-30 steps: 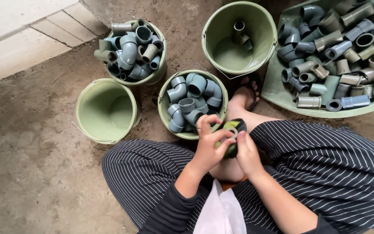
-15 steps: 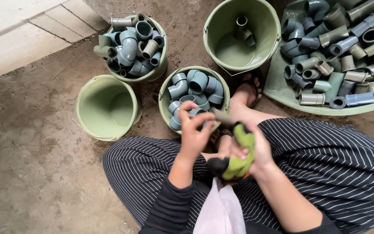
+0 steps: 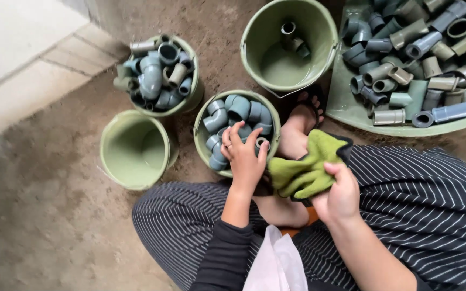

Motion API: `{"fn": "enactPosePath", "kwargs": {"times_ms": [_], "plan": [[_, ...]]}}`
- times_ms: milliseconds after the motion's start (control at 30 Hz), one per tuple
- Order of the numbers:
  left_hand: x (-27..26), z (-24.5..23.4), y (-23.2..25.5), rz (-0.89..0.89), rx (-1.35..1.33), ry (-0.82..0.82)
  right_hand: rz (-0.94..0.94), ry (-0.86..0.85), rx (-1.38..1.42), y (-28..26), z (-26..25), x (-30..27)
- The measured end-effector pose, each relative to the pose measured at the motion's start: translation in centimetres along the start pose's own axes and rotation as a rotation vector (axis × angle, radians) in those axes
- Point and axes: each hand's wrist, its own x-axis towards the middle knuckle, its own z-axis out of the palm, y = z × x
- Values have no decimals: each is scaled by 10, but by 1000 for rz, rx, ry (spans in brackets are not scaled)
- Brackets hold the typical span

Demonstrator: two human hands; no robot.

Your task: The person sits on the floor and wipes gray plastic pipe fittings with a cloth. They pick up fittings from a bucket, wipe them, and place them into another bucket. The person handles the fittings one at a time throughout the clip.

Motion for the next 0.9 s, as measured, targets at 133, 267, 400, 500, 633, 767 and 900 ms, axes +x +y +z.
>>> {"fn": "enactPosePath", "kwargs": {"times_ms": [133,267,400,500,633,767,900], "plan": [[22,10,19,13,-67,-49,-116,60,-60,40,-58,30],[68,30,41,12,-136,-40,-36,202,100,0,-6,7],[131,71,42,112,-114,-59,218,224,355,-37,17,0],[173,118,26,190,80,-114,400,295,446,-60,35,-1],[208,161,12,236,335,-218,519,382,536,-50,23,15],[231,166,19,200,486,-455,575,334,545,-64,37,14],[233,191,1,239,599,-501,608,282,486,-57,27,19]]}}
